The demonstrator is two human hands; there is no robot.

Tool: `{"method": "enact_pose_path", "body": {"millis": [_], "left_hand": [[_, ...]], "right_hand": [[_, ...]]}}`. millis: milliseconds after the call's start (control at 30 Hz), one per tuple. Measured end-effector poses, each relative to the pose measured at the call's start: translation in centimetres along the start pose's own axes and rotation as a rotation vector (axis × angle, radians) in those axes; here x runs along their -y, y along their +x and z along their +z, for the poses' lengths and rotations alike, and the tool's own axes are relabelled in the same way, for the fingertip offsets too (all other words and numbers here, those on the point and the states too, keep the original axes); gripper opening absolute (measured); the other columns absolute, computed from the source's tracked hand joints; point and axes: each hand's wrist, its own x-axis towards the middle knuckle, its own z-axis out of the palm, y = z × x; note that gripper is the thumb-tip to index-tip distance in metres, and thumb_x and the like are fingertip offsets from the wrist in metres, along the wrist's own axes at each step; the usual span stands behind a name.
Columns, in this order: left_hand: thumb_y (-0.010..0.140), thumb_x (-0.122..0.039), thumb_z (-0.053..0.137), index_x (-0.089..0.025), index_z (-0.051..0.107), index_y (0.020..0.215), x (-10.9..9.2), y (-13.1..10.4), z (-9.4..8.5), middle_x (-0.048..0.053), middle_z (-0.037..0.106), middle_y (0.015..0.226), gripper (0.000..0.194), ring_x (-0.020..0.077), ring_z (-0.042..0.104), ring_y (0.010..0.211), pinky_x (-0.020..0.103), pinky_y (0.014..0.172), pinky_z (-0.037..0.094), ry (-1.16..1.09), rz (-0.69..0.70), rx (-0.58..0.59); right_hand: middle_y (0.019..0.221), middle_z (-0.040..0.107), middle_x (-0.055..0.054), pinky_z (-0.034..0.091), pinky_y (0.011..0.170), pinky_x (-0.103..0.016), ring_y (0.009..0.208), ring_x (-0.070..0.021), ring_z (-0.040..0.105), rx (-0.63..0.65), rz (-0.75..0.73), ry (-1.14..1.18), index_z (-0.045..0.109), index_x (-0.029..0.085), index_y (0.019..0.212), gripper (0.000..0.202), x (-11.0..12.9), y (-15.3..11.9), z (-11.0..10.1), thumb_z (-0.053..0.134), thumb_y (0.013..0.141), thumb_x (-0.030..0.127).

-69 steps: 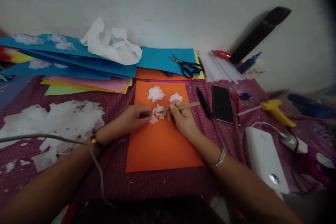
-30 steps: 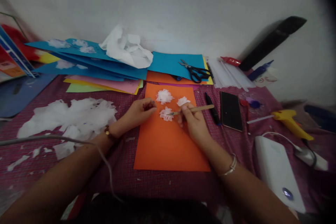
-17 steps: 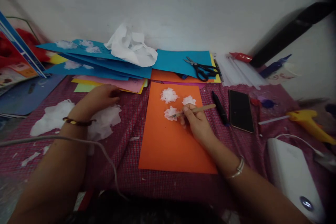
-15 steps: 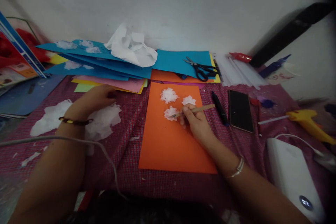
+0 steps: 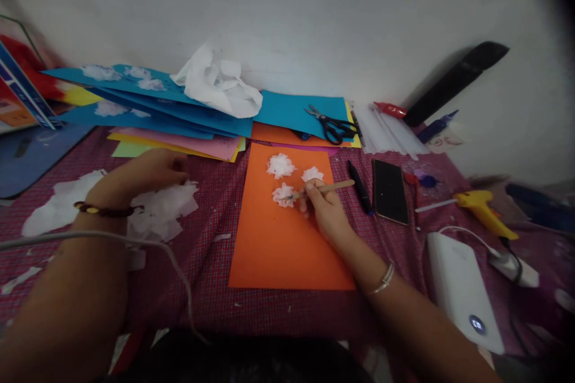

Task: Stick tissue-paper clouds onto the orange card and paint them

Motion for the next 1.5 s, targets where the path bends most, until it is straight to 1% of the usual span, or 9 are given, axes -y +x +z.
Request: {"method": "enact_pose_path", "body": {"millis": [167, 300, 400, 667, 867, 1000, 1167, 1333, 1500], "left_hand": [[0.078, -0.035, 0.061, -0.019, 0.059, 0.072, -6.9, 0.6, 3.8, 0.002, 0.061, 0.066, 0.018, 0.0158, 0.054, 0.062, 0.026, 0.055, 0.039, -0.186, 0.085, -0.034], [0.082, -0.036, 0.058, -0.019, 0.056, 0.076, -12.4, -0.5, 7.9, 0.0, 0.059, 0.069, 0.019, 0.0126, 0.054, 0.062, 0.024, 0.058, 0.043, -0.561, 0.182, 0.263], [0.084, -0.033, 0.057, -0.019, 0.052, 0.073, -13.9, -1.0, 9.0, -0.004, 0.053, 0.062, 0.018, 0.0095, 0.048, 0.055, 0.022, 0.052, 0.038, -0.627, 0.202, 0.372], [0.082, -0.028, 0.054, -0.017, 0.06, 0.077, -11.8, -1.0, 7.2, -0.002, 0.055, 0.068, 0.014, 0.0109, 0.047, 0.061, 0.023, 0.055, 0.036, -0.368, 0.14, 0.13], [0.083, -0.037, 0.059, -0.018, 0.064, 0.086, -6.1, -4.0, 0.9, 0.004, 0.067, 0.083, 0.02, 0.0165, 0.061, 0.076, 0.029, 0.07, 0.048, -0.165, 0.013, -0.052], [0.079, -0.047, 0.064, -0.019, 0.065, 0.105, -2.6, -7.4, -2.2, 0.011, 0.068, 0.113, 0.038, 0.026, 0.062, 0.107, 0.042, 0.097, 0.047, 0.036, -0.029, 0.034], [0.079, -0.047, 0.063, -0.018, 0.064, 0.114, -0.9, -10.0, -0.7, 0.013, 0.061, 0.129, 0.046, 0.0289, 0.054, 0.123, 0.044, 0.109, 0.039, 0.177, 0.009, 0.043], [0.078, -0.046, 0.057, -0.019, 0.068, 0.08, -1.7, -9.6, 1.3, 0.013, 0.067, 0.115, 0.029, 0.0284, 0.059, 0.112, 0.043, 0.102, 0.044, 0.188, 0.032, -0.114], [0.076, -0.045, 0.061, -0.019, 0.064, 0.07, -4.1, -9.9, -0.3, 0.012, 0.066, 0.114, 0.027, 0.0268, 0.061, 0.107, 0.041, 0.099, 0.045, 0.043, 0.042, -0.316]], "right_hand": [[0.052, 0.053, 0.005, 0.034, 0.042, -0.021, 0.043, -0.0091, 0.045, 0.009, -0.013, -0.011, 0.049, 0.021, 0.071, 0.034, 0.2, 0.0, 0.0, 0.056, 0.088, 0.05], [0.051, 0.053, 0.006, 0.035, 0.042, -0.022, 0.043, -0.0096, 0.045, 0.0, -0.002, 0.001, 0.05, 0.022, 0.073, 0.033, 0.1, 0.1, 0.0, 0.057, 0.087, 0.051], [0.051, 0.053, 0.006, 0.035, 0.042, -0.022, 0.043, -0.0097, 0.045, 0.0, 0.01, -0.001, 0.05, 0.022, 0.073, 0.033, 0.0, 0.2, -0.1, 0.057, 0.087, 0.051], [0.052, 0.054, 0.005, 0.035, 0.042, -0.021, 0.043, -0.009, 0.045, 0.03, -0.028, -0.027, 0.05, 0.021, 0.072, 0.034, -0.4, 0.1, -0.4, 0.056, 0.089, 0.049], [0.054, 0.055, 0.004, 0.036, 0.042, -0.022, 0.045, -0.0102, 0.047, 0.064, -0.058, -0.042, 0.051, 0.021, 0.07, 0.035, -0.6, 0.2, -0.6, 0.056, 0.091, 0.048], [0.053, 0.055, 0.003, 0.036, 0.041, -0.022, 0.044, -0.0104, 0.047, 0.073, -0.064, -0.08, 0.05, 0.021, 0.069, 0.036, -0.4, 0.1, -0.5, 0.056, 0.091, 0.049], [0.052, 0.055, 0.004, 0.034, 0.04, -0.021, 0.042, -0.0094, 0.046, 0.056, -0.09, -0.093, 0.05, 0.021, 0.069, 0.037, -0.8, 0.2, -0.6, 0.055, 0.09, 0.05], [0.052, 0.055, 0.004, 0.036, 0.04, -0.02, 0.042, -0.0095, 0.047, 0.03, -0.138, -0.084, 0.049, 0.021, 0.069, 0.037, -1.6, 0.8, -1.0, 0.056, 0.088, 0.052], [0.052, 0.054, 0.004, 0.032, 0.038, -0.02, 0.041, -0.0088, 0.045, 0.031, -0.12, -0.043, 0.05, 0.021, 0.069, 0.035, -1.4, 0.7, -1.4, 0.059, 0.085, 0.05]]}}
